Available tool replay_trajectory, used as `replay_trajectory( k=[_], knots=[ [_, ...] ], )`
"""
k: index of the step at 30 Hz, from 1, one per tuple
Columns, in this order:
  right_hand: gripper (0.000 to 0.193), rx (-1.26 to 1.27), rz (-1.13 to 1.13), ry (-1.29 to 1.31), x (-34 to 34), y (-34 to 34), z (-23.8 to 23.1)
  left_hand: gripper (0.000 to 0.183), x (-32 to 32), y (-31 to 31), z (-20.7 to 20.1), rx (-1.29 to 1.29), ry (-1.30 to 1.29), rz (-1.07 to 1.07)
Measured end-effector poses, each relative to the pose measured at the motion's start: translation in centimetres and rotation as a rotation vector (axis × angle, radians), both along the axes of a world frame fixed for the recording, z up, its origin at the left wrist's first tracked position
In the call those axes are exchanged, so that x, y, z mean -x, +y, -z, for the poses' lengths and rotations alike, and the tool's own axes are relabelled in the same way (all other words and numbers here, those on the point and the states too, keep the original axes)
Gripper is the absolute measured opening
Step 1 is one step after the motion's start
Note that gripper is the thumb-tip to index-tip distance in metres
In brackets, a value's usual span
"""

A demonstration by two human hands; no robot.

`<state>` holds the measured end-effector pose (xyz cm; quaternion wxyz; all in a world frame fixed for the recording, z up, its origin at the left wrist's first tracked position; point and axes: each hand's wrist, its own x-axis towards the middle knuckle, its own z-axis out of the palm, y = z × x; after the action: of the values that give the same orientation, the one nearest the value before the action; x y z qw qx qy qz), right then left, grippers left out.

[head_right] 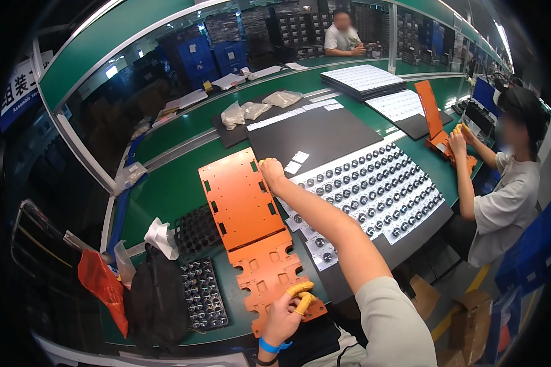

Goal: The person places orange trays into a press machine, then removes them and places them on a table. They pick up small white components and place them into the trays, repeating this process multiple times. The person also handles small black components and places them into the trays.

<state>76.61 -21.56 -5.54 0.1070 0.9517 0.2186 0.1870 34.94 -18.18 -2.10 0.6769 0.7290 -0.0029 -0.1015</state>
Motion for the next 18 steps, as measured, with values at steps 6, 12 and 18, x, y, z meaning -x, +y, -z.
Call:
replay_trajectory(
  k=[6, 12, 18],
  knots=[
    [0.037, 0.260, 0.102, -0.039, -1.5, 0.6, 1.5, 0.033, -0.2, 0.0, -0.3, -0.032, -0.041, 0.053],
    [0.035, 0.353, 0.009, 0.049, 0.5, 1.4, -1.5, 0.033, 0.1, 0.5, -0.4, -0.061, -0.020, 0.045],
    [0.019, -0.057, -0.016, 0.065, -1.6, -0.9, -0.7, 0.033, -0.2, 0.2, -0.6, -0.071, -0.027, 0.078]
  ],
)
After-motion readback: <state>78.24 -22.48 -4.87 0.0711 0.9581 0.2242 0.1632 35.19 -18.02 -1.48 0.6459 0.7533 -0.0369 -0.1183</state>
